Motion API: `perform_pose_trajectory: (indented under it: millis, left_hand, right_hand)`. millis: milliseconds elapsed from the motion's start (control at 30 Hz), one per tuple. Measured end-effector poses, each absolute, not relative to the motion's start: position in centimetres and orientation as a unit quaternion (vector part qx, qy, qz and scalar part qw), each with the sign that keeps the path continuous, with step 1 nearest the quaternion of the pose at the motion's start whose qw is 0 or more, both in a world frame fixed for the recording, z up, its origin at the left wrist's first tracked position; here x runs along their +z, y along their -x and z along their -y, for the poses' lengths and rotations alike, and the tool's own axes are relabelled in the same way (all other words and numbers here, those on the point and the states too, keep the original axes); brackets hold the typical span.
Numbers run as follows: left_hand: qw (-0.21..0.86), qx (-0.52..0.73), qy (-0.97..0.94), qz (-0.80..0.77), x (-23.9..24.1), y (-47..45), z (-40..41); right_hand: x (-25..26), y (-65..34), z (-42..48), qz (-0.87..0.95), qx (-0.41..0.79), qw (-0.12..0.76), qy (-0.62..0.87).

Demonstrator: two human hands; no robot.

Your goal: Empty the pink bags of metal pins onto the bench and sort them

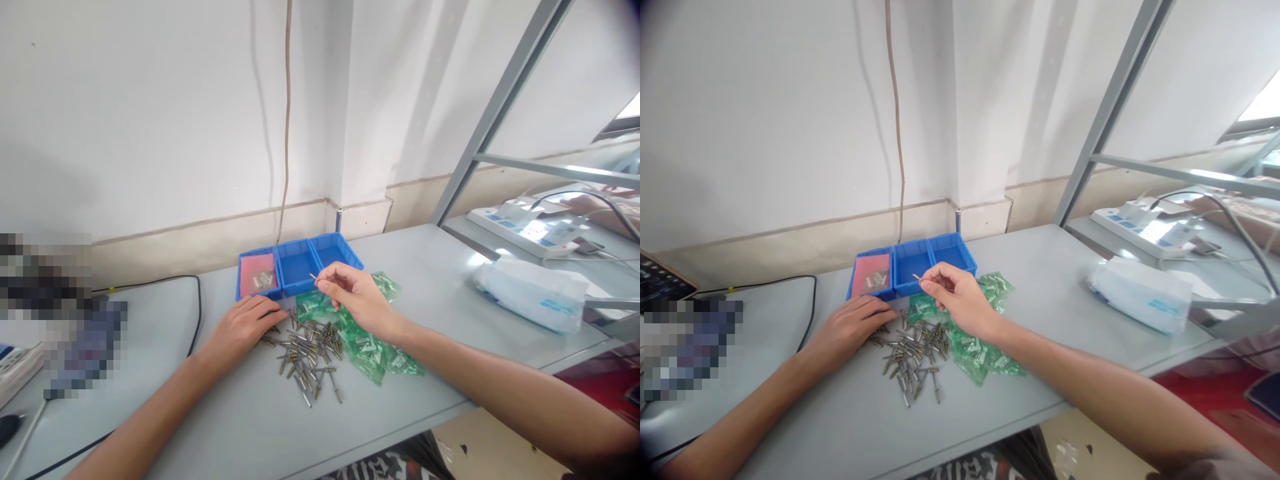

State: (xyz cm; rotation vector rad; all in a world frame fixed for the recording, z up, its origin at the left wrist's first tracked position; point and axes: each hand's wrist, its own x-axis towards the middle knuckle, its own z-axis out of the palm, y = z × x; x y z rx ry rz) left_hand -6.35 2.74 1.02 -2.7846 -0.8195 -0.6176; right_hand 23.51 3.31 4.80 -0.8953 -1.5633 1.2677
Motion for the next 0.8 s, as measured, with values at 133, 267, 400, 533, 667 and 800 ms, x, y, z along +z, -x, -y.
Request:
perform_pose_trajectory:
  millis: [133, 267, 400, 533, 667, 800]
  left_hand:
    - [0.072, -0.182, 0.945, 0.263, 1.3, 6.7, -3.0]
    - [0.070, -0.184, 0.944, 0.265, 1.2, 6.5, -3.0]
    - [0.088, -0.202, 0.938, 0.268, 1.2, 5.8, -2.7]
    - [0.107, -0.203, 0.934, 0.274, 1.1, 5.4, -2.6]
    - [0.117, -0.198, 0.931, 0.282, 0.9, 5.4, -2.6]
    - [0.113, -0.210, 0.930, 0.280, 0.8, 5.3, -2.5]
  right_hand:
    - [4.9, -23.5, -3.3, 0.631, 0.513, 0.457, 0.360]
    - [5.0, -23.5, -3.2, 0.630, 0.515, 0.458, 0.357]
    - [4.9, -23.5, -3.3, 0.630, 0.516, 0.454, 0.362]
    - [4.8, -23.5, -3.3, 0.629, 0.514, 0.454, 0.366]
    - [5.0, -23.4, -3.2, 0.623, 0.525, 0.454, 0.362]
    - [5.2, -23.5, -3.1, 0.577, 0.593, 0.458, 0.325]
